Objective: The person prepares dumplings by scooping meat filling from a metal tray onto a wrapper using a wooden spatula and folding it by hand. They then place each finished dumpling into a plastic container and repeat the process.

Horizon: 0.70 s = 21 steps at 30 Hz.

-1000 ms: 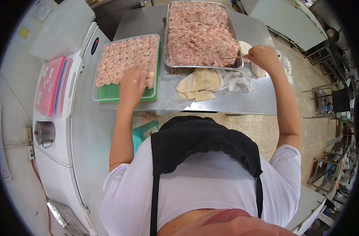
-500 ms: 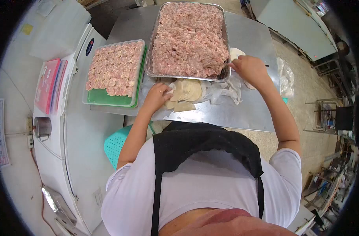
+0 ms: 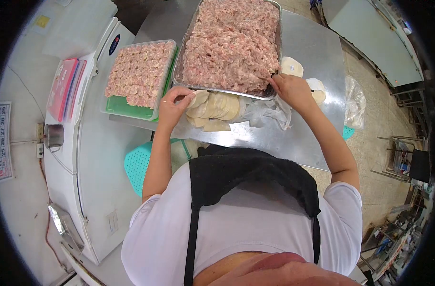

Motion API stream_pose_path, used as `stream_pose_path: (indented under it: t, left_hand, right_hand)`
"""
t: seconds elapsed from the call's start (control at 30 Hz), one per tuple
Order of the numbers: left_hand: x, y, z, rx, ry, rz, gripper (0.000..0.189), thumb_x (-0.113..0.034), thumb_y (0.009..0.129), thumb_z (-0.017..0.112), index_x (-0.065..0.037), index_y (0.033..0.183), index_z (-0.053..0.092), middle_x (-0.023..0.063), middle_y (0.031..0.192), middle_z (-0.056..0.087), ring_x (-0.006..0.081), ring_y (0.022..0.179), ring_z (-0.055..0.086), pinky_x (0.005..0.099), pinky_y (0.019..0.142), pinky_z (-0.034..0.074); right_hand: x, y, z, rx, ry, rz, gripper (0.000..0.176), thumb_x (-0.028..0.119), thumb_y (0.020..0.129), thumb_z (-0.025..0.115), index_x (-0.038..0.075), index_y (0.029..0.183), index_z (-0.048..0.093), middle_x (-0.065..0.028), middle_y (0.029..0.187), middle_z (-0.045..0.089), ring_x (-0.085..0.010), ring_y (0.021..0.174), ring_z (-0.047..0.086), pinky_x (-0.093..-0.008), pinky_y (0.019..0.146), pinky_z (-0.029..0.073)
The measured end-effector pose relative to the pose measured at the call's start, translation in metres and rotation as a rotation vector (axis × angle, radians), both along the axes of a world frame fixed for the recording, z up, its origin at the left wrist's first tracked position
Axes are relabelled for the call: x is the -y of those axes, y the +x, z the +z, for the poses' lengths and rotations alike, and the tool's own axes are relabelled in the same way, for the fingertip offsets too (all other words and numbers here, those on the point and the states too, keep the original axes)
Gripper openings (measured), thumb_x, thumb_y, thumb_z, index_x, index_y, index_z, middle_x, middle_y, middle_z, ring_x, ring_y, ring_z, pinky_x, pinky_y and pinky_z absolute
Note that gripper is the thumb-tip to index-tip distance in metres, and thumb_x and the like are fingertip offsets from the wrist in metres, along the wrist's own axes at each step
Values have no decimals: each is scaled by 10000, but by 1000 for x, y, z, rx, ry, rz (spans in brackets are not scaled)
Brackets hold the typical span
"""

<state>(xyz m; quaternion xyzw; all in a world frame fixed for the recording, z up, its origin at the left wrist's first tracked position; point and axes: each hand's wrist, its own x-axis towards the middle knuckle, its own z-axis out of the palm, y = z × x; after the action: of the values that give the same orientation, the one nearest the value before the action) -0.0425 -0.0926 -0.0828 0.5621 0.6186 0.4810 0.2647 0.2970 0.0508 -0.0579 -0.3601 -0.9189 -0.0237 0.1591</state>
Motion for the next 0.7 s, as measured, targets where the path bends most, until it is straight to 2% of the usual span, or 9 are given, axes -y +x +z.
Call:
stream_pose_path:
  t: [0.13, 0.23, 0.3, 0.37, 0.43, 0.53, 0.6, 0.67, 0.7]
  left_hand:
    - [-1, 13, 0, -226, 19, -183, 142, -108, 856, 652, -6, 953, 670, 68, 954, 658, 154, 886, 614, 283, 796, 480]
    - [-2, 23, -10, -300, -155, -377, 160, -141, 872, 633, -3, 948, 664, 40, 912, 652, 129, 885, 603, 280, 797, 476]
    - [0, 24, -7, -66, -267, -158, 171, -169, 884, 618, -12, 940, 657, 24, 885, 639, 121, 886, 597, 278, 799, 475]
    - [-4, 8, -10, 115, -277, -111, 166, -172, 881, 620, -17, 934, 652, 35, 896, 651, 145, 875, 607, 275, 773, 474]
    - [-8, 0, -8, 302, -281, -61, 161, -174, 879, 623, -23, 927, 648, 45, 907, 663, 168, 863, 616, 271, 747, 473]
    - [-11, -9, 9, 1117, -231, -48, 171, -161, 869, 645, -46, 996, 639, 47, 913, 656, 142, 902, 607, 242, 750, 468]
    - [-16, -5, 13, 966, -268, -84, 169, -168, 904, 597, -33, 1006, 607, 30, 903, 621, 107, 837, 580, 231, 742, 468]
    - [-22, -8, 2, 12, -186, -132, 171, -173, 914, 590, -24, 991, 623, 26, 895, 622, 95, 826, 565, 235, 741, 459]
    - [-22, -8, 6, 63, -169, -138, 161, -162, 916, 589, -20, 977, 634, 16, 893, 623, 83, 818, 549, 237, 741, 451]
  right_hand:
    - [28, -9, -3, 7, -108, 39, 315, 312, 943, 502, 60, 775, 587, -124, 681, 610, -317, 648, 623, -427, 555, 491]
    - [39, -21, -2, 56, -202, -3, 321, 312, 943, 505, 51, 774, 586, -133, 682, 618, -326, 665, 625, -437, 574, 488]
    - [39, -26, 0, 72, -255, -34, 328, 312, 942, 509, 41, 775, 584, -139, 686, 625, -335, 674, 625, -443, 587, 485]
    - [32, -28, 7, -40, -512, -39, 334, 313, 945, 516, 17, 826, 612, -176, 746, 649, -368, 706, 618, -438, 622, 484]
    - [31, -33, 11, -140, -571, -48, 334, 316, 951, 514, 13, 869, 629, -182, 750, 648, -341, 701, 624, -419, 638, 480]
    - [26, -43, 14, -306, -671, -108, 346, 347, 948, 518, 32, 973, 659, -171, 779, 656, -308, 719, 636, -390, 675, 478]
    - [24, -53, 13, -366, -713, -162, 366, 376, 940, 523, 56, 1035, 672, -155, 804, 666, -302, 743, 642, -379, 695, 481]
    - [27, -66, 7, -682, -784, -88, 355, 347, 934, 556, 22, 1018, 672, -79, 779, 655, -183, 715, 602, -321, 675, 465]
    - [28, -73, 10, -679, -780, -90, 355, 347, 934, 556, 22, 1018, 672, -79, 779, 655, -183, 715, 602, -321, 675, 465]
